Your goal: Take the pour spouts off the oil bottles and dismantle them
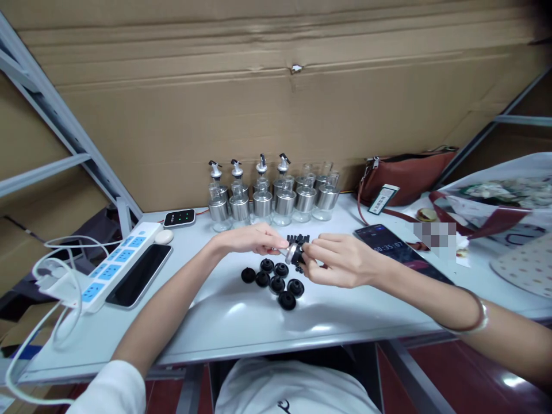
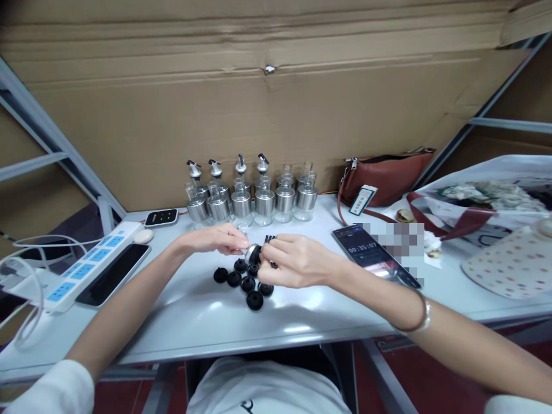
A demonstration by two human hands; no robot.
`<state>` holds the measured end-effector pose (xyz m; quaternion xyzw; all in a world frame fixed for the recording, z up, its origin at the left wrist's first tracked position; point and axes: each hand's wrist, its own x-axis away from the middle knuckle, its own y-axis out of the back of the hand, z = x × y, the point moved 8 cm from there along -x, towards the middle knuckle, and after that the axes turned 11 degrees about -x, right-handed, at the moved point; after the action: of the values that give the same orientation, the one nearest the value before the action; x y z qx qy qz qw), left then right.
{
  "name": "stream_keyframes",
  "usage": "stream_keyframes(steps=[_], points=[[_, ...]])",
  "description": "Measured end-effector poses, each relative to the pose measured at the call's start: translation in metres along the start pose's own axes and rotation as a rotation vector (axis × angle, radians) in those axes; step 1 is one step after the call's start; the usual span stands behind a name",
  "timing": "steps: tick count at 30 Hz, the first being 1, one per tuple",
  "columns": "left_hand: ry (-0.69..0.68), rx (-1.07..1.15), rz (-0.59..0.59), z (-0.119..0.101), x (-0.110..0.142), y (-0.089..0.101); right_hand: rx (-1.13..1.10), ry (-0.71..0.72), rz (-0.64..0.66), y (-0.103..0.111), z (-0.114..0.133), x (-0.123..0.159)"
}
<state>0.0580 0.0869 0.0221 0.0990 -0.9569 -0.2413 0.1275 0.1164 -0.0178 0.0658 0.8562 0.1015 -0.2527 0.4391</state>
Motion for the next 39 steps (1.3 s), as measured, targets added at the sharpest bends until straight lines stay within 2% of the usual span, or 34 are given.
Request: stream_keyframes(steps=[4, 6, 8, 11, 13, 15, 19, 22, 24, 26, 30, 32, 37, 39], points=[[0.013, -0.007, 0.033, 0.005, 0.008, -0.006, -0.009, 0.014, -0.023, -0.004, 0.005, -0.003], [0.023, -0.037, 0.005, 0.012, 0.016, -0.001, -0.046, 0.034, -0.039, -0.001, 0.009, -0.002], [0.031, -0.086, -0.099, 0.023, 0.027, 0.014, -0.1, 0.006, -0.066, 0.006, 0.009, 0.002], [0.035, -0.191, -0.364, 0.041, 0.05, 0.043, -0.193, -0.149, -0.076, 0.018, 0.003, 0.006], [0.04, -0.298, -0.522, 0.053, 0.061, 0.052, -0.294, -0.261, 0.002, 0.013, 0.0, 0.004], [0.037, -0.432, -0.65, 0.062, 0.067, 0.052, -0.438, -0.337, 0.127, -0.002, 0.004, -0.003], [0.02, -0.666, -0.781, 0.076, 0.066, 0.041, -0.618, -0.387, 0.377, -0.045, 0.024, -0.015], [0.017, -0.781, -0.8, 0.086, 0.064, 0.036, -0.622, -0.381, 0.537, -0.074, 0.037, -0.014], [0.02, -0.84, -0.795, 0.09, 0.063, 0.033, -0.617, -0.388, 0.573, -0.082, 0.04, -0.012], [0.025, -0.889, -0.796, 0.093, 0.062, 0.031, -0.615, -0.437, 0.571, -0.082, 0.036, -0.009], [0.023, -0.954, -0.801, 0.094, 0.061, 0.027, -0.623, -0.657, 0.608, -0.078, 0.02, 0.004], [0.014, -0.978, -0.784, 0.094, 0.06, 0.025, -0.639, -0.685, 0.618, -0.075, 0.022, 0.007], [-0.001, -1.023, -0.759, 0.09, 0.06, 0.023, -0.641, -0.559, 0.496, -0.066, 0.034, -0.006], [0.003, -1.03, -0.763, 0.088, 0.061, 0.023, -0.596, -0.552, 0.36, -0.058, 0.015, -0.014]])
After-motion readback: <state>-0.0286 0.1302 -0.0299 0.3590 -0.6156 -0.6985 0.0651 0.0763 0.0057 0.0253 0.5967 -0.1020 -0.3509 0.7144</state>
